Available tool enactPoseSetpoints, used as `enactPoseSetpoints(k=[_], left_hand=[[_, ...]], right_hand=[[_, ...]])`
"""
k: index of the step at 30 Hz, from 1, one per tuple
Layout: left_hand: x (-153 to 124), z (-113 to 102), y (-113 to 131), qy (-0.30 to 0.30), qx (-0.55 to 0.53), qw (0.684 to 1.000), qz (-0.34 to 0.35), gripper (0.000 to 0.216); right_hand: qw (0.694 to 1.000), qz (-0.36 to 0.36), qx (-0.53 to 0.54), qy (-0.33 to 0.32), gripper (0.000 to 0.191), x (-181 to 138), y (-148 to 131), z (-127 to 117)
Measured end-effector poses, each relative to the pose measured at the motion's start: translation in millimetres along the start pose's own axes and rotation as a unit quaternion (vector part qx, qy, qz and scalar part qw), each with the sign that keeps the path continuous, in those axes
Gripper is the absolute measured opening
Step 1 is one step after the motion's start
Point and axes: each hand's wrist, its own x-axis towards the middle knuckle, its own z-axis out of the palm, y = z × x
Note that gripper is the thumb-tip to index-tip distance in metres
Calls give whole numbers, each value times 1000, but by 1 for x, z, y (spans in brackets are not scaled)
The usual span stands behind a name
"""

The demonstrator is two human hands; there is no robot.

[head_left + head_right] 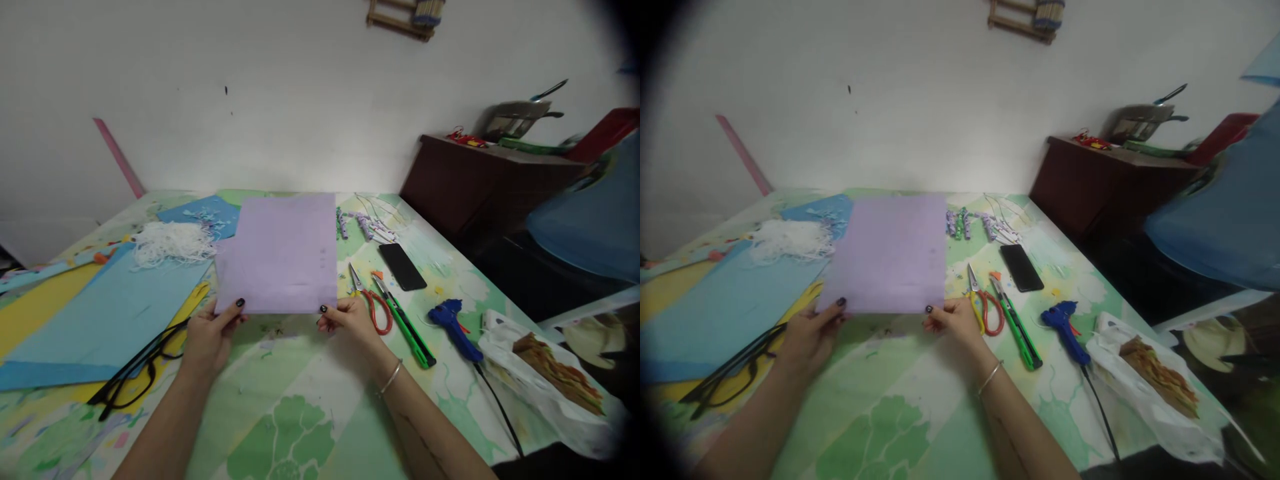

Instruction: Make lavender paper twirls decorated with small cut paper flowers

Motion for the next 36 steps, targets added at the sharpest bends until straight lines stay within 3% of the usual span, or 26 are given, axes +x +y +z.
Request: enactPoseSetpoints(k=[2, 7, 12, 16, 31, 36], left_hand=[[-2, 7, -7, -4, -11, 1000, 11, 36], [-20, 26, -24, -94, 85, 992, -27, 31], [-22, 21, -22, -177, 213, 960, -47, 36], [-17, 14, -16, -182, 264, 947, -3, 48], [20, -19, -11, 10, 323, 932, 165, 47], [36, -50, 0, 137, 290, 931, 176, 36]], right_hand=[[1000, -4, -4, -10, 35, -2, 5, 11], [1000, 0, -12, -29, 40, -10, 17, 36], [993, 39, -50, -100, 49, -18, 20, 44], [988, 42, -81, -126, 50, -24, 20, 50], [982, 6, -151, -116, 51, -50, 13, 65], [983, 13, -137, -121, 52, -60, 9, 60]])
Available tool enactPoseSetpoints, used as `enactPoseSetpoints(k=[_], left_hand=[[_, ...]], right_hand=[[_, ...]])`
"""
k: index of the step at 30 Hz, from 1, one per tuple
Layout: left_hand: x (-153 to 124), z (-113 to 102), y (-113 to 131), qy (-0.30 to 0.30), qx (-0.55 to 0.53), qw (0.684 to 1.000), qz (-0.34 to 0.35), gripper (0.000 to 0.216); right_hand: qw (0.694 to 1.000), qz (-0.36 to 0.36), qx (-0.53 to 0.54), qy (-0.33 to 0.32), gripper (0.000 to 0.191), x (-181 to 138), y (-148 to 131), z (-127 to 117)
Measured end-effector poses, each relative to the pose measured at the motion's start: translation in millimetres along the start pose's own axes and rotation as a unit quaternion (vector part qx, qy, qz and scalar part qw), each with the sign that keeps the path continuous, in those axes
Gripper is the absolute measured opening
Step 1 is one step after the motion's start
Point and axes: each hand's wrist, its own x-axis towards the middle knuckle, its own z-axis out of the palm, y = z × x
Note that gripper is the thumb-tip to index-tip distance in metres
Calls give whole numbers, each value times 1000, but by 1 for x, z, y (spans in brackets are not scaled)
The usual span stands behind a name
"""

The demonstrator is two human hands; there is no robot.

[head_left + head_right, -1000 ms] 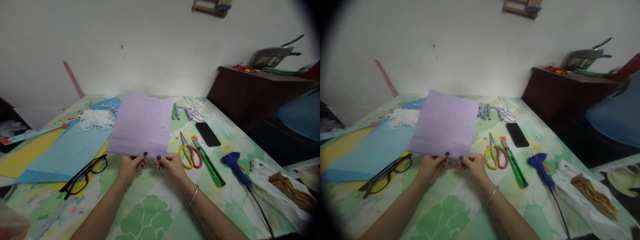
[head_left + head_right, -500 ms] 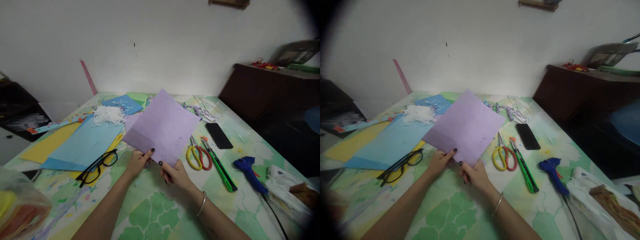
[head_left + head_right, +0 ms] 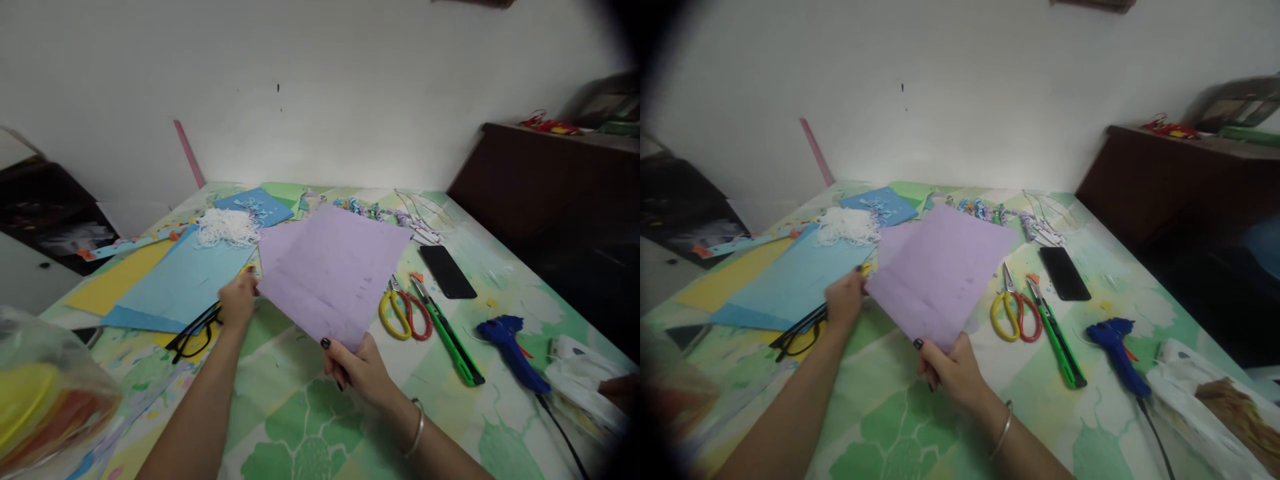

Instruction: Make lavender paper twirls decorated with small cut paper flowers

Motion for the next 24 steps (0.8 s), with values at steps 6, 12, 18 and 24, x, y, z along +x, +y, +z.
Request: enactPoseSetpoints(k=[6, 12, 18, 24], left_hand=[[2, -10, 2, -11, -103, 991, -83, 36], [-33, 19, 27, -182, -264, 922, -215, 54], [-58, 41, 49, -82, -365, 898, -230, 36], [-97, 53, 65, -83, -344, 913, -202, 37]], right_hand=[[999, -48, 6, 1, 51, 2, -1, -18], [996, -61, 3, -58, 41, 10, -4, -40], [990, -96, 78, 60, 42, 23, 5, -53], [971, -132, 125, 154, 44, 32, 15, -17]])
